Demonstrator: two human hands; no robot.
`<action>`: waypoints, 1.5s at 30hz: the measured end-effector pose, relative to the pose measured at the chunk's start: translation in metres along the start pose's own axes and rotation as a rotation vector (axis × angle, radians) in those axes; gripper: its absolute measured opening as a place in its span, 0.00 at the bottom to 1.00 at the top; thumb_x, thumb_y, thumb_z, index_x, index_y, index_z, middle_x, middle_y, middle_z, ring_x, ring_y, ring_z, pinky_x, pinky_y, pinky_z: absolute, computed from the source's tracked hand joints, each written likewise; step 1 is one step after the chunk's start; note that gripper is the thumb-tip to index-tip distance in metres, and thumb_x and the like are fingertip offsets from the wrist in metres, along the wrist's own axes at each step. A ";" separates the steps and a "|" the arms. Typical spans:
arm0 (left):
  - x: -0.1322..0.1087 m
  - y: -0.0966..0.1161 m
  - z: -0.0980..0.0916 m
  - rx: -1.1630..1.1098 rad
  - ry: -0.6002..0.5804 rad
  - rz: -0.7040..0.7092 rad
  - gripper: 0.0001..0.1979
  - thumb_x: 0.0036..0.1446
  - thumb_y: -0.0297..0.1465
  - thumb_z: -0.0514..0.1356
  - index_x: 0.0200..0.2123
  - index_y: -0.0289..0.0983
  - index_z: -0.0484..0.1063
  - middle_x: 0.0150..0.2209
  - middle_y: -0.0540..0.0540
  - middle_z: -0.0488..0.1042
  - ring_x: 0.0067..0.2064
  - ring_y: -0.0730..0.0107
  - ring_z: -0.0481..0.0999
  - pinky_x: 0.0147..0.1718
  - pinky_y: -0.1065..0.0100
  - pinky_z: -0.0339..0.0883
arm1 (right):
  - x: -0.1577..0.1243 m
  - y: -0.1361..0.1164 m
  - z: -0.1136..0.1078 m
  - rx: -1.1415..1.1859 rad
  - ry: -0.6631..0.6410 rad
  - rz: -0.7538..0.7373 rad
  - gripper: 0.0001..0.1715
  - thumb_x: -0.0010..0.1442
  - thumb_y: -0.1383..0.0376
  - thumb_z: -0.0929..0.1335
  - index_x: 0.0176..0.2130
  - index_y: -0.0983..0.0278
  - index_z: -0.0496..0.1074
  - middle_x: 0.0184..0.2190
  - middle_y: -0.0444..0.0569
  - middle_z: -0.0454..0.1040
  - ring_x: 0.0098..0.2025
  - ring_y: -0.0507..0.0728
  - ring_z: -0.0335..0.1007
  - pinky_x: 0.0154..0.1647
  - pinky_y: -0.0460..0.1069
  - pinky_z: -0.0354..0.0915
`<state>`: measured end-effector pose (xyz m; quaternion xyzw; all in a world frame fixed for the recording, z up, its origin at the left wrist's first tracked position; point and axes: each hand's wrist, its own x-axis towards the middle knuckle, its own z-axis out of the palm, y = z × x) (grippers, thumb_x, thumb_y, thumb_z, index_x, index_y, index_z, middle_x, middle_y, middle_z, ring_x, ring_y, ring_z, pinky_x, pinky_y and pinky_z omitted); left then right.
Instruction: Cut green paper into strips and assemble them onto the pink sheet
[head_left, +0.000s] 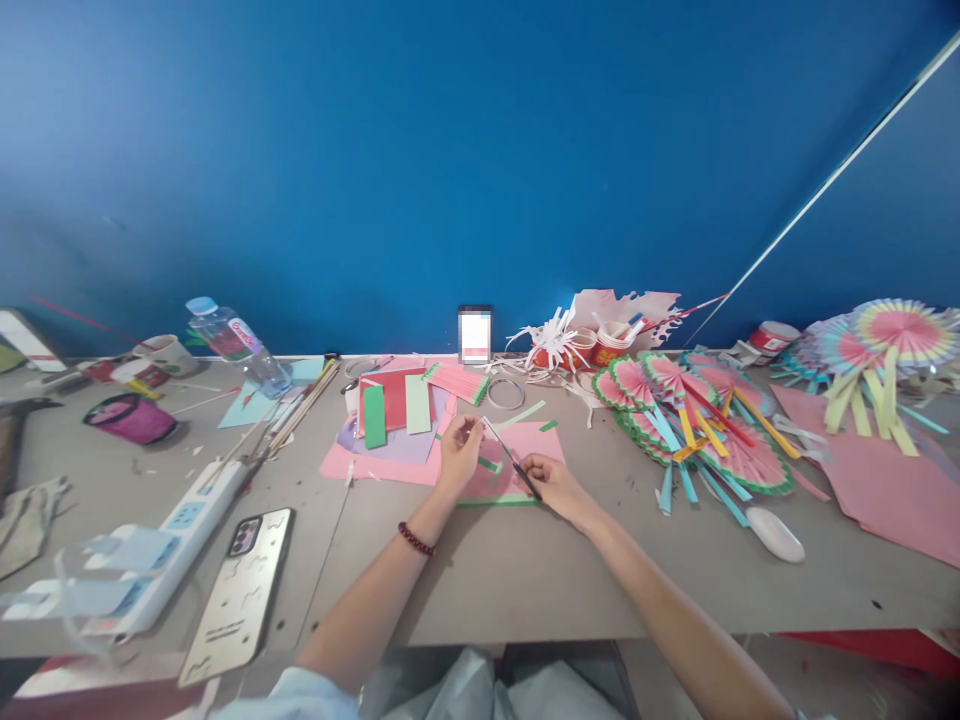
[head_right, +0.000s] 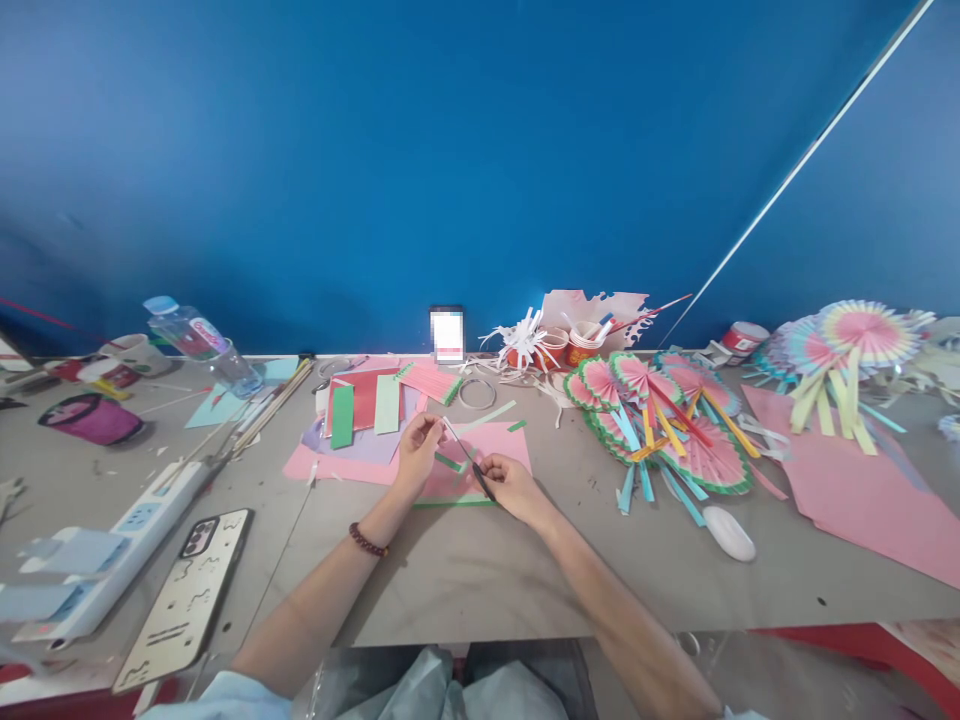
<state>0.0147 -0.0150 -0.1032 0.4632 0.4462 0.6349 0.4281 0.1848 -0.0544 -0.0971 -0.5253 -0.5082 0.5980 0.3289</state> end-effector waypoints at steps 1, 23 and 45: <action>0.000 0.000 0.000 -0.002 -0.001 -0.002 0.12 0.49 0.40 0.65 0.25 0.38 0.70 0.23 0.52 0.68 0.25 0.74 0.67 0.27 0.71 0.62 | 0.000 0.001 0.000 0.002 -0.004 -0.003 0.25 0.37 0.51 0.77 0.24 0.63 0.66 0.14 0.36 0.61 0.20 0.47 0.50 0.24 0.45 0.45; 0.000 -0.001 -0.001 0.000 -0.011 -0.025 0.15 0.49 0.43 0.66 0.25 0.38 0.70 0.23 0.52 0.68 0.26 0.73 0.66 0.28 0.70 0.61 | 0.002 0.008 -0.003 0.008 -0.019 0.011 0.20 0.42 0.54 0.76 0.26 0.63 0.67 0.15 0.36 0.63 0.19 0.46 0.49 0.22 0.45 0.44; 0.001 -0.007 -0.002 0.080 -0.015 0.050 0.14 0.52 0.41 0.64 0.25 0.38 0.70 0.22 0.52 0.67 0.25 0.74 0.67 0.27 0.70 0.62 | 0.001 0.004 -0.002 -0.050 0.007 0.010 0.25 0.40 0.50 0.76 0.24 0.63 0.64 0.13 0.34 0.59 0.18 0.45 0.46 0.21 0.44 0.43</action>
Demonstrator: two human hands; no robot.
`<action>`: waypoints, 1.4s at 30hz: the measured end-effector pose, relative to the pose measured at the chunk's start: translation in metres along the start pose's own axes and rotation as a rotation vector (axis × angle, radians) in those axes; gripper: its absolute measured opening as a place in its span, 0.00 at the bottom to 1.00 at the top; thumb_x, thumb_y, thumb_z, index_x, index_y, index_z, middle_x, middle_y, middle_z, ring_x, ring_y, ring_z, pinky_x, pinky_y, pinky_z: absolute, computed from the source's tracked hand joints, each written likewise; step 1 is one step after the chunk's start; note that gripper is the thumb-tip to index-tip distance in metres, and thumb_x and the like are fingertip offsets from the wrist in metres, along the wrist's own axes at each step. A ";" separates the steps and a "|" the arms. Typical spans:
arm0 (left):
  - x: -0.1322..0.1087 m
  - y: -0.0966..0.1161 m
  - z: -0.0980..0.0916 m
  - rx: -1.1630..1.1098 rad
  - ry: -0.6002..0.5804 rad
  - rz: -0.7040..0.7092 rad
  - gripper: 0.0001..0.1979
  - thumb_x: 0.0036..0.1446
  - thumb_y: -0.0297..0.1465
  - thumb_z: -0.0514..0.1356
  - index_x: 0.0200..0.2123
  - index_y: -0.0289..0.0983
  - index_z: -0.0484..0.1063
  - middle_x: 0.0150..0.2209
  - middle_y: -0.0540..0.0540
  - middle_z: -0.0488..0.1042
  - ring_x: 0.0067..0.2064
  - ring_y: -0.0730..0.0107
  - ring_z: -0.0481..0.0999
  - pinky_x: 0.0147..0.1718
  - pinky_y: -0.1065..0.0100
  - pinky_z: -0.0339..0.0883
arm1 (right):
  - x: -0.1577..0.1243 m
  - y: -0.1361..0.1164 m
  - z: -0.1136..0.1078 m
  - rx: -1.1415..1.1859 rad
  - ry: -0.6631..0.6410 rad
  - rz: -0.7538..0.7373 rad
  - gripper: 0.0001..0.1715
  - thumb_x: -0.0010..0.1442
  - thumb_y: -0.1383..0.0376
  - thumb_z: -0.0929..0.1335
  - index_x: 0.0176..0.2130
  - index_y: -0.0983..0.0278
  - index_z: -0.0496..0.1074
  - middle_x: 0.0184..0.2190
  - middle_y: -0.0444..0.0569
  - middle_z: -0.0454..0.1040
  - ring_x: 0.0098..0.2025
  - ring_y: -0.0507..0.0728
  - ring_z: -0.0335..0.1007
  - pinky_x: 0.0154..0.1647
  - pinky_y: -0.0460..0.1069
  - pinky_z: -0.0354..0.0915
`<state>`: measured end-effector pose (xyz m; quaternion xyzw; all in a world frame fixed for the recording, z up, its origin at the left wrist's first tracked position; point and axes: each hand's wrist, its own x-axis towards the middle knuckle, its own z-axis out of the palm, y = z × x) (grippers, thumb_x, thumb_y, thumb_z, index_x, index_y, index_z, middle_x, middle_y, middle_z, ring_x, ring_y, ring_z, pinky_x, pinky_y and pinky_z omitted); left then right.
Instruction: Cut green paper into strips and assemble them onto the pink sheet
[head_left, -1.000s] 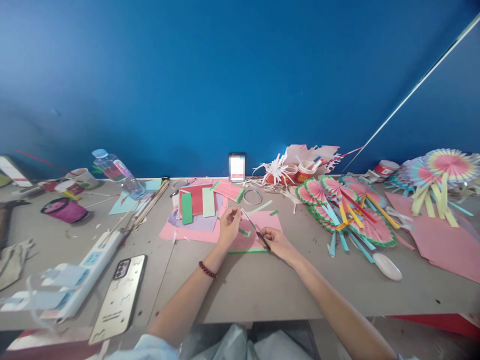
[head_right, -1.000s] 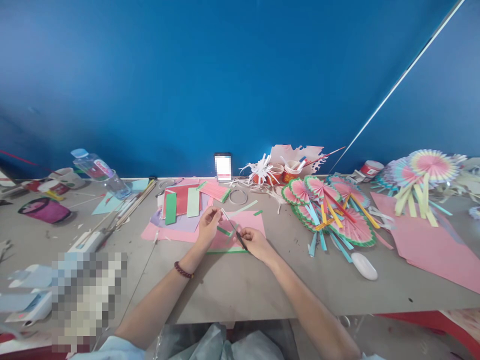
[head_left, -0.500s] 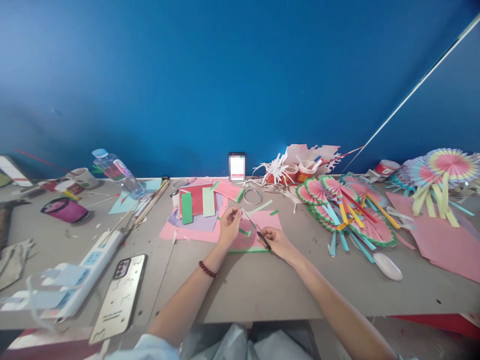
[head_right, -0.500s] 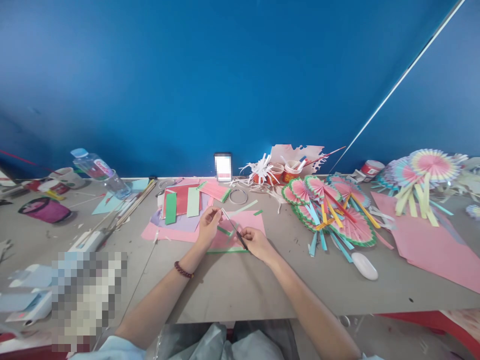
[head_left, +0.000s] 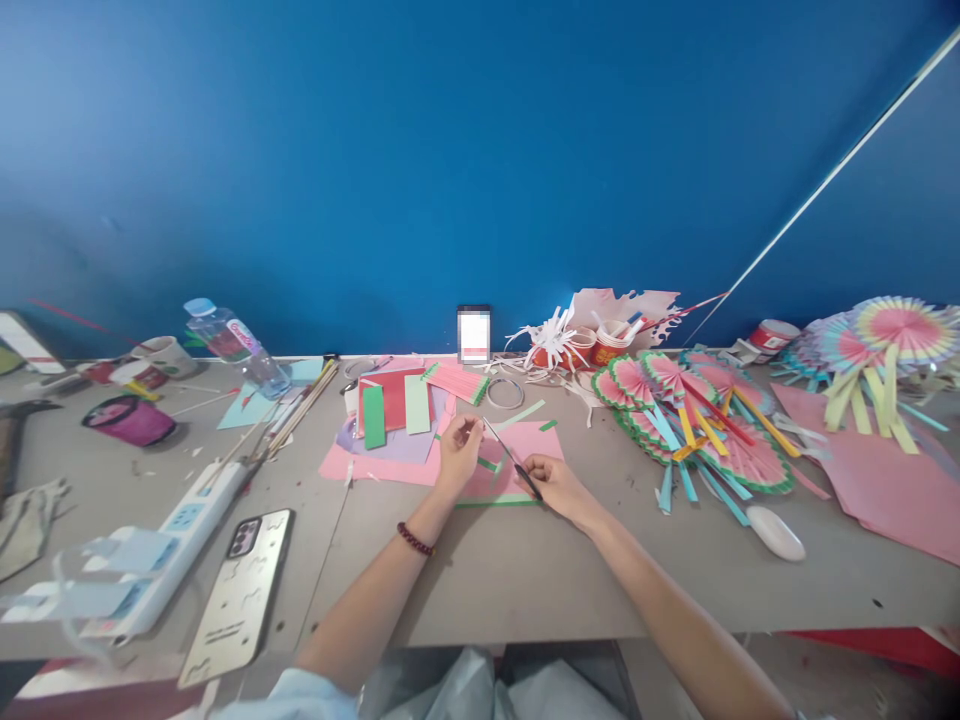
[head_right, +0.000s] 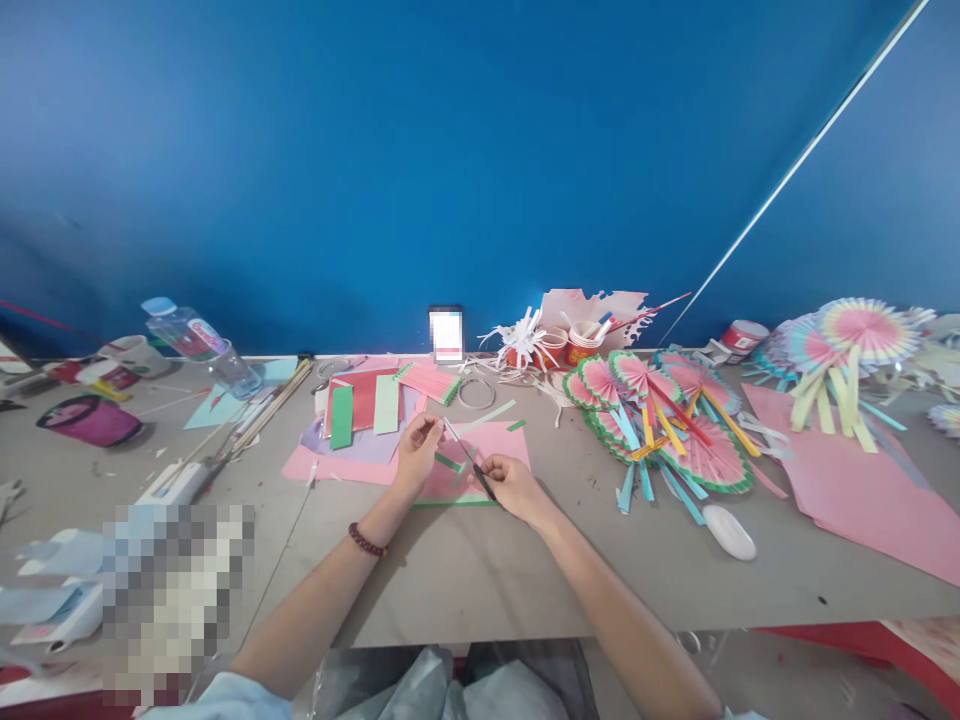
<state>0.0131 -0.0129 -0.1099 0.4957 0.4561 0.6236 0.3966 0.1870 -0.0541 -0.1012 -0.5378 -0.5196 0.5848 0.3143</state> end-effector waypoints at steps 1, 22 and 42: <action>0.000 0.001 0.000 0.000 -0.001 -0.001 0.13 0.52 0.41 0.64 0.25 0.38 0.70 0.22 0.52 0.67 0.25 0.74 0.67 0.27 0.70 0.62 | 0.000 0.000 0.000 -0.002 -0.003 -0.003 0.25 0.41 0.50 0.76 0.24 0.63 0.64 0.14 0.35 0.60 0.18 0.45 0.46 0.21 0.44 0.43; 0.000 0.005 0.000 -0.041 -0.028 -0.018 0.14 0.52 0.41 0.64 0.25 0.38 0.69 0.23 0.52 0.67 0.25 0.74 0.67 0.27 0.71 0.64 | 0.003 0.009 0.000 0.039 -0.017 0.003 0.20 0.43 0.53 0.75 0.25 0.62 0.65 0.13 0.35 0.63 0.16 0.45 0.48 0.18 0.43 0.44; -0.005 0.008 0.000 0.016 0.023 0.019 0.15 0.56 0.44 0.62 0.28 0.38 0.69 0.24 0.52 0.67 0.25 0.74 0.67 0.27 0.71 0.63 | 0.011 0.014 -0.003 0.041 0.114 -0.027 0.27 0.42 0.46 0.75 0.25 0.62 0.64 0.15 0.37 0.64 0.18 0.47 0.52 0.21 0.44 0.48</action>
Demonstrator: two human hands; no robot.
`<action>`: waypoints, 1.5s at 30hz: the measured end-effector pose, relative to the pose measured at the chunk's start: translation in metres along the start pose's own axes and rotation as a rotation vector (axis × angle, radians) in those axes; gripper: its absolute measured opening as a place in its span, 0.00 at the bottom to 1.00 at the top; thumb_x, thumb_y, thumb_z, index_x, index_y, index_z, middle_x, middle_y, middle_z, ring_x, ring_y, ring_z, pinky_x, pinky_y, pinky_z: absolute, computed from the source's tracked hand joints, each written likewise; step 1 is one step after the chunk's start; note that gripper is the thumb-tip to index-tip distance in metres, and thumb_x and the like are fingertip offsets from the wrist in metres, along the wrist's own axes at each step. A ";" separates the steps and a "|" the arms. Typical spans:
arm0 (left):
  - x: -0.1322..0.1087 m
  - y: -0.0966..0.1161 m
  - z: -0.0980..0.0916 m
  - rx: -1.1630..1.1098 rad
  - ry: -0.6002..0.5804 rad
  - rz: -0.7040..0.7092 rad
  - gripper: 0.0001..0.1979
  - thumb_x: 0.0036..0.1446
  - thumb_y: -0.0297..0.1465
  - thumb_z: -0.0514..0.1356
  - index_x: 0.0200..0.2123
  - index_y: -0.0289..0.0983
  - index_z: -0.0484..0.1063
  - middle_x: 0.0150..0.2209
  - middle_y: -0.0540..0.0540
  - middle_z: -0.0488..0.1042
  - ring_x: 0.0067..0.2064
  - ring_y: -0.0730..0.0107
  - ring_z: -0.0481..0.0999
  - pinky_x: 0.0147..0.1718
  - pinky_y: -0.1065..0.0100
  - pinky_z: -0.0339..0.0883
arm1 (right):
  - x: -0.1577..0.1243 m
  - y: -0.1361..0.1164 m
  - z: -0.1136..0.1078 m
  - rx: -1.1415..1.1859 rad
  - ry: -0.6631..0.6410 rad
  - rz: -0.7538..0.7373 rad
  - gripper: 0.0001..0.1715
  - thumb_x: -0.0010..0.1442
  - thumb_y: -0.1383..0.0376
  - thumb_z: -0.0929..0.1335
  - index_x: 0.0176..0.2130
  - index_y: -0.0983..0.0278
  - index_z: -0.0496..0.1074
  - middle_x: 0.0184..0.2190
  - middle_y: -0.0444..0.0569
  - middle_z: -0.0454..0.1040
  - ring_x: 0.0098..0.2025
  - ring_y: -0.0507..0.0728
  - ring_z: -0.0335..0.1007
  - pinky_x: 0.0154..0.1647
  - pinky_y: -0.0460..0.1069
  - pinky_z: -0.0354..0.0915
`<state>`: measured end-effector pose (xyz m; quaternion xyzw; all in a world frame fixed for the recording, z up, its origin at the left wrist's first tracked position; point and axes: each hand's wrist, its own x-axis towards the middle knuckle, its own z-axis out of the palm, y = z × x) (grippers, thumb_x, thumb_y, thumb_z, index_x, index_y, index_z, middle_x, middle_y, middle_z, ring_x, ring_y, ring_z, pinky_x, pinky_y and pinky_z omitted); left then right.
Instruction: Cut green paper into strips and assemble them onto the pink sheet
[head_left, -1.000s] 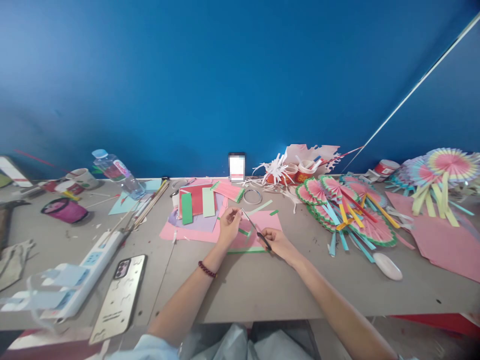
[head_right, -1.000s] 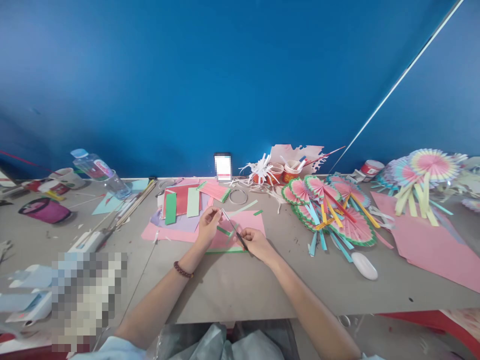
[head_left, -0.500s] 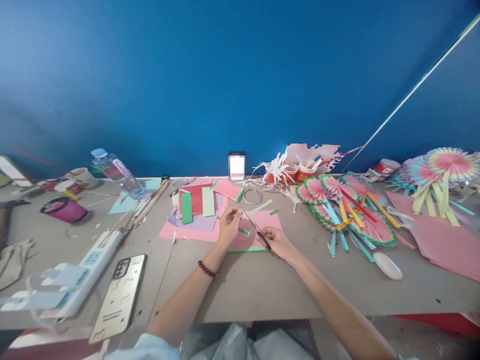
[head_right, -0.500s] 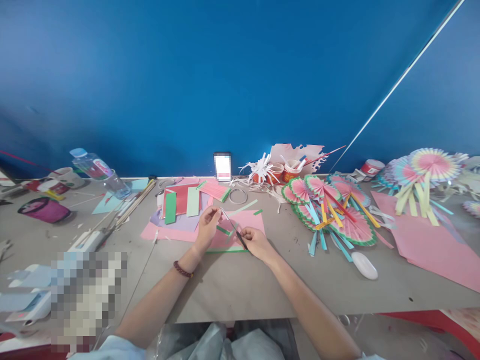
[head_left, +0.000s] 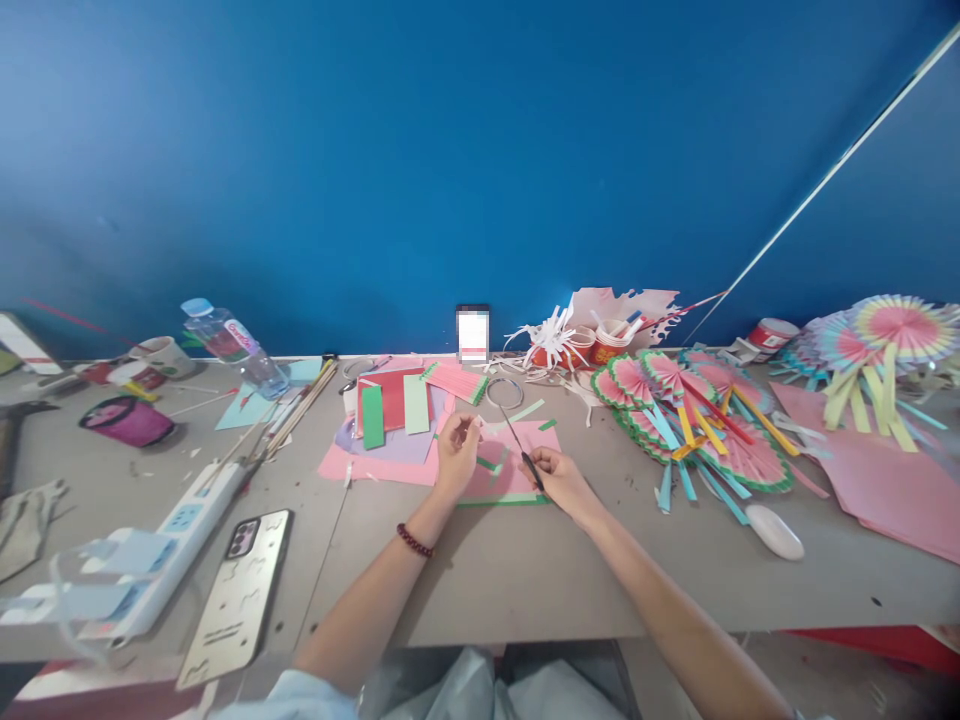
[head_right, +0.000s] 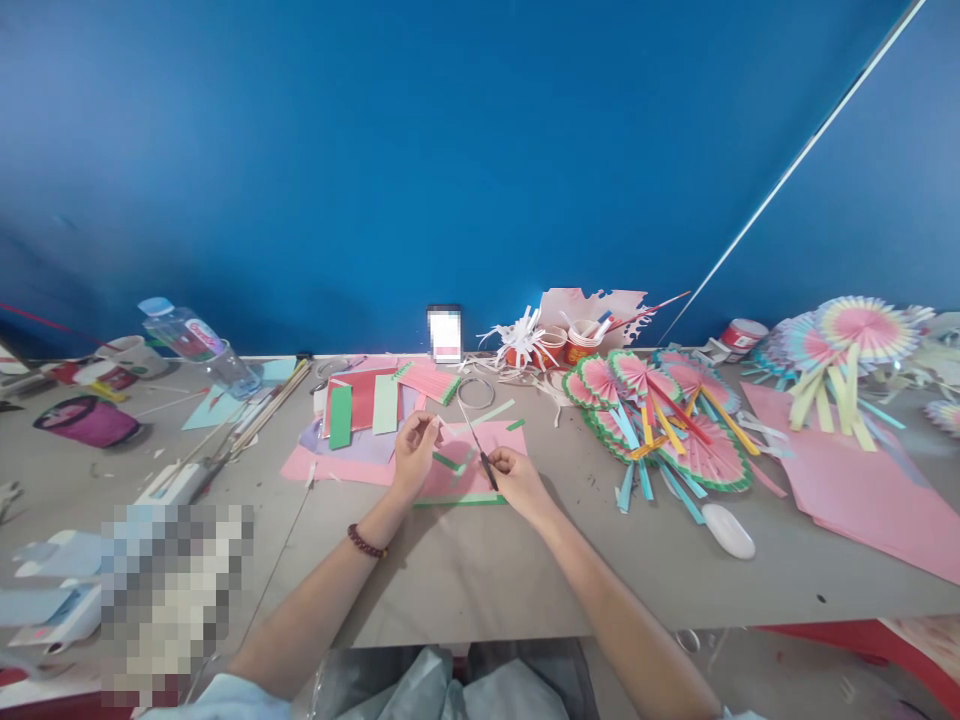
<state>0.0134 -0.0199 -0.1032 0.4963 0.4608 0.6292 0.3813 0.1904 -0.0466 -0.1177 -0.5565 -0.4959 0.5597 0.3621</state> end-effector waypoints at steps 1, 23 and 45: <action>0.001 -0.001 -0.001 -0.007 0.006 -0.005 0.15 0.56 0.44 0.62 0.28 0.38 0.69 0.24 0.52 0.66 0.25 0.74 0.67 0.27 0.71 0.63 | 0.000 0.000 -0.001 -0.008 0.002 0.002 0.27 0.42 0.45 0.75 0.25 0.61 0.64 0.15 0.37 0.64 0.18 0.47 0.53 0.21 0.44 0.48; 0.001 -0.005 0.003 -0.066 -0.115 -0.051 0.20 0.54 0.50 0.62 0.27 0.39 0.70 0.23 0.51 0.68 0.24 0.73 0.66 0.26 0.68 0.64 | 0.011 0.012 -0.046 -0.930 0.365 -0.229 0.06 0.54 0.62 0.70 0.28 0.62 0.72 0.31 0.49 0.75 0.29 0.55 0.68 0.28 0.47 0.53; -0.011 -0.014 0.010 0.030 -0.196 -0.046 0.13 0.54 0.41 0.64 0.27 0.37 0.73 0.28 0.47 0.74 0.28 0.71 0.71 0.27 0.70 0.64 | -0.008 -0.017 -0.014 -0.070 0.047 -0.238 0.24 0.52 0.48 0.69 0.39 0.63 0.75 0.30 0.47 0.73 0.28 0.53 0.63 0.26 0.47 0.60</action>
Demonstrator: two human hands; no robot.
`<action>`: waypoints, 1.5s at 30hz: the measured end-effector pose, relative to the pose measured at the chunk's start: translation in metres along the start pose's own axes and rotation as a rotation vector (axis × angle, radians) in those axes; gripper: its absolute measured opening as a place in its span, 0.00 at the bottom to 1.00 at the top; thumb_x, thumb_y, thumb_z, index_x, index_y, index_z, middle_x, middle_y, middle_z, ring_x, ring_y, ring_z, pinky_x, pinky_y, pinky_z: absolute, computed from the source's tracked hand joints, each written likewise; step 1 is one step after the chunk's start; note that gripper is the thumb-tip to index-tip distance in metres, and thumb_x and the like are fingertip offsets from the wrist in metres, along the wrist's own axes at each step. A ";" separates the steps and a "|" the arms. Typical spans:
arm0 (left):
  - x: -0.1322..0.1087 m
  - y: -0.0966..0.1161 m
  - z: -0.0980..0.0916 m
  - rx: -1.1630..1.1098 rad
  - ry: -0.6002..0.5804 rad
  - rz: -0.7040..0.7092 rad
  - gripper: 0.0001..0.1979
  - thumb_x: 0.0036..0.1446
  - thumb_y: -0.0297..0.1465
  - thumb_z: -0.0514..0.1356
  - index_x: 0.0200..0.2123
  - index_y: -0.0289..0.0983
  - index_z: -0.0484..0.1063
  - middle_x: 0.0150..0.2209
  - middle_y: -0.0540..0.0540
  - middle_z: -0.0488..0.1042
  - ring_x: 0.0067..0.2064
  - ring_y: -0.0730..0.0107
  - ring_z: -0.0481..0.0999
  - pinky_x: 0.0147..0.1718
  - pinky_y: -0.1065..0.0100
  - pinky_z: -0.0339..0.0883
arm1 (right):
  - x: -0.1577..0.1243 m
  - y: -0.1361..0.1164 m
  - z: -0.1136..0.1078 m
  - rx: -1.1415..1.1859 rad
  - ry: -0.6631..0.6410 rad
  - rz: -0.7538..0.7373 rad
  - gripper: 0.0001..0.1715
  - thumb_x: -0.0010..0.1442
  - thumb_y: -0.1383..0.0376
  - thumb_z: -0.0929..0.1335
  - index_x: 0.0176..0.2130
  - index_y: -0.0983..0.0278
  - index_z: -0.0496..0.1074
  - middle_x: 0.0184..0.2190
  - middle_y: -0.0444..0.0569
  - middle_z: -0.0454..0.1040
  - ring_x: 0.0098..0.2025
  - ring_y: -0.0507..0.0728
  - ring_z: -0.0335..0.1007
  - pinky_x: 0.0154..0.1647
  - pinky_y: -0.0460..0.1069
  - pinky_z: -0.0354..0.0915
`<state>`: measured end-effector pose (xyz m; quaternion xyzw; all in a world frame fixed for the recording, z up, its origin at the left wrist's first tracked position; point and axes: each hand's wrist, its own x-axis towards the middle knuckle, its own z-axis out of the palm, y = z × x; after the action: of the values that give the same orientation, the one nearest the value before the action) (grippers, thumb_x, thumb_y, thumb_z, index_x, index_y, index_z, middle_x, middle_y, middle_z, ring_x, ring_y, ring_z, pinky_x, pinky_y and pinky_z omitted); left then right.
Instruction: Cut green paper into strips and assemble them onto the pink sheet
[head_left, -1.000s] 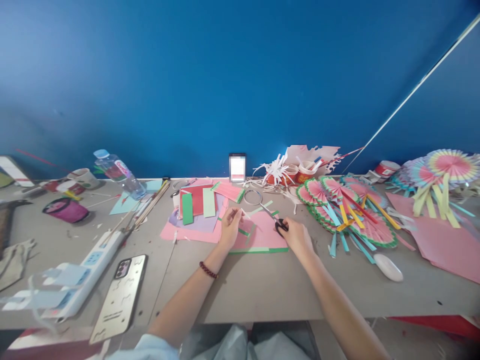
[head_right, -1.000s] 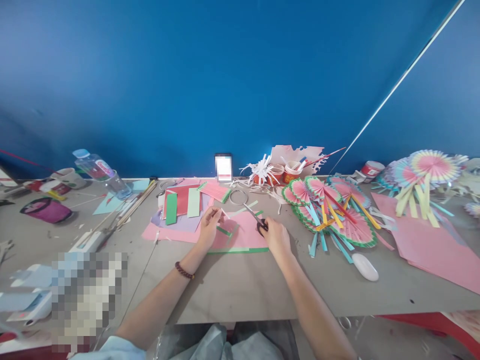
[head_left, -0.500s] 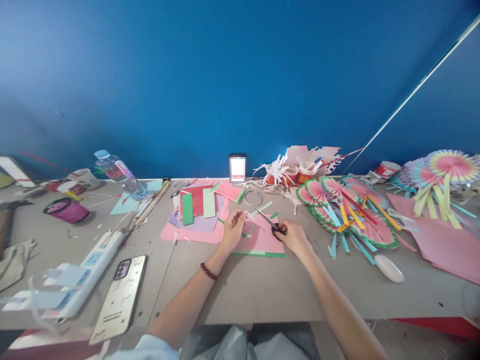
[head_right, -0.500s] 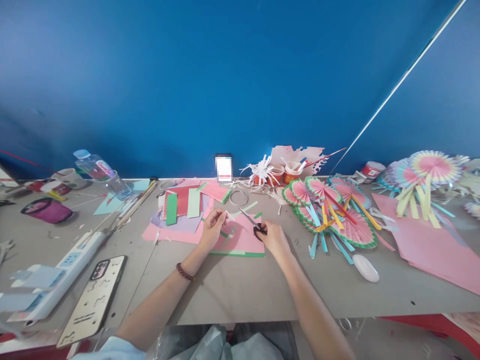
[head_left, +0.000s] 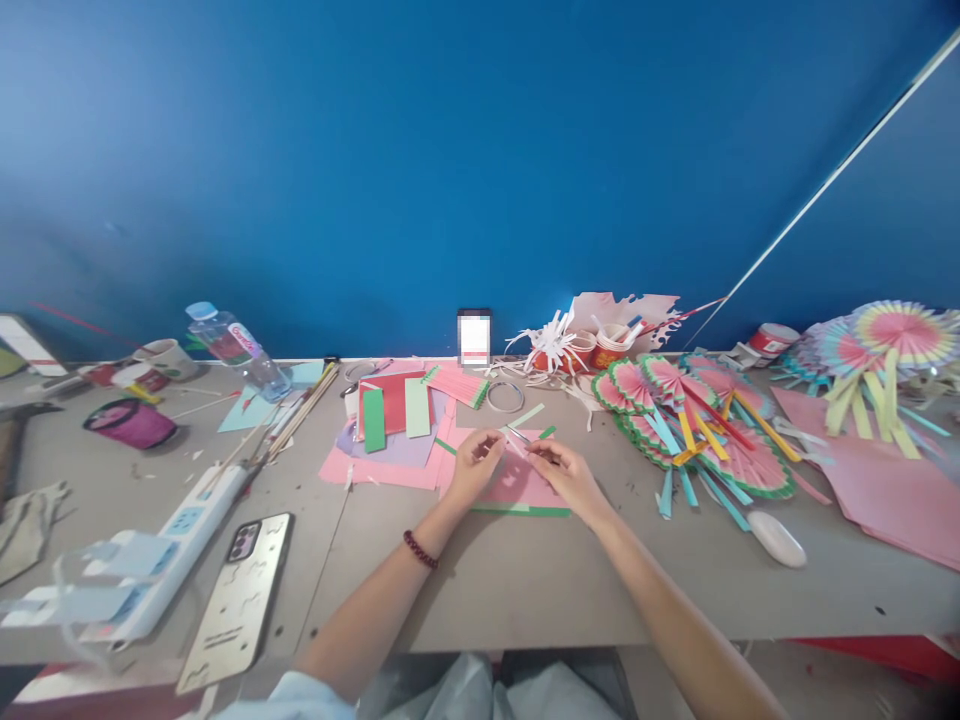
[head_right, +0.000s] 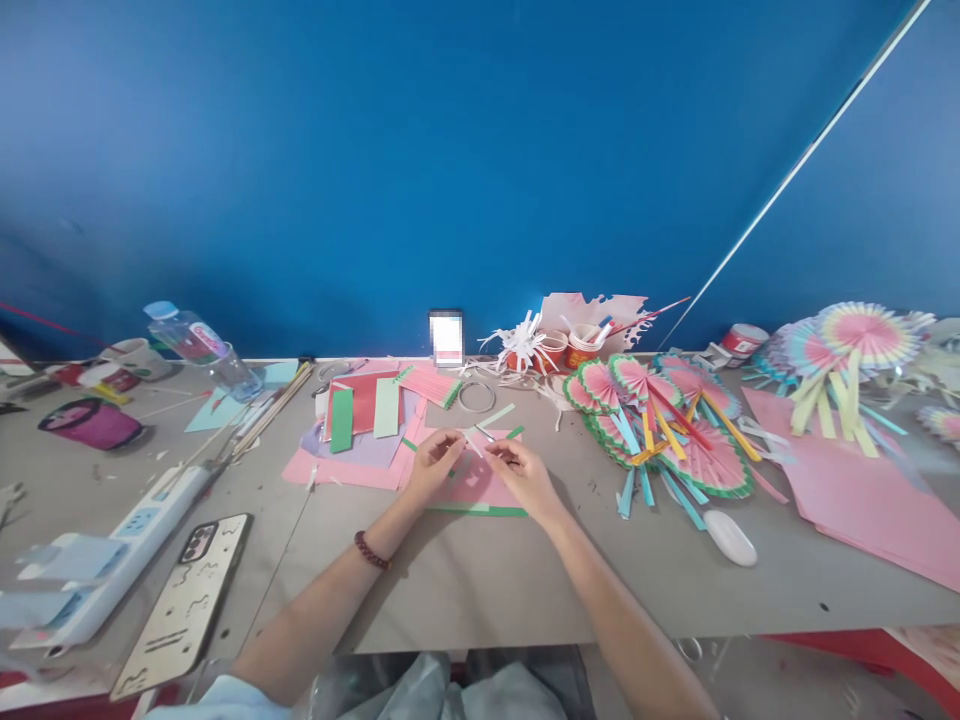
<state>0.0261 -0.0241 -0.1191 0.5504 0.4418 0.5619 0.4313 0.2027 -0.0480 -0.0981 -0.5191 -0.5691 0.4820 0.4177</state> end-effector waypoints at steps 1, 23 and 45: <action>-0.001 0.000 0.000 0.015 -0.028 0.010 0.12 0.54 0.39 0.63 0.27 0.37 0.74 0.28 0.47 0.74 0.29 0.71 0.71 0.27 0.70 0.64 | -0.001 -0.002 0.001 0.035 -0.010 0.033 0.25 0.51 0.47 0.70 0.39 0.64 0.75 0.29 0.46 0.72 0.27 0.52 0.62 0.25 0.46 0.59; 0.018 -0.008 -0.028 0.658 -0.346 0.178 0.08 0.60 0.33 0.60 0.37 0.40 0.79 0.37 0.44 0.77 0.41 0.63 0.75 0.40 0.65 0.67 | 0.002 0.001 -0.003 0.324 0.014 0.228 0.23 0.43 0.49 0.75 0.28 0.63 0.70 0.20 0.38 0.64 0.20 0.47 0.56 0.20 0.44 0.46; 0.010 -0.012 -0.013 0.658 -0.381 0.222 0.07 0.58 0.34 0.61 0.32 0.38 0.78 0.33 0.44 0.79 0.37 0.64 0.75 0.37 0.66 0.66 | 0.002 0.003 0.001 0.395 0.012 0.228 0.24 0.41 0.50 0.77 0.30 0.63 0.70 0.18 0.38 0.64 0.19 0.47 0.56 0.18 0.44 0.44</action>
<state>0.0127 -0.0116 -0.1289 0.7982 0.4480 0.3213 0.2428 0.2022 -0.0461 -0.1009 -0.4910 -0.3990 0.6249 0.4574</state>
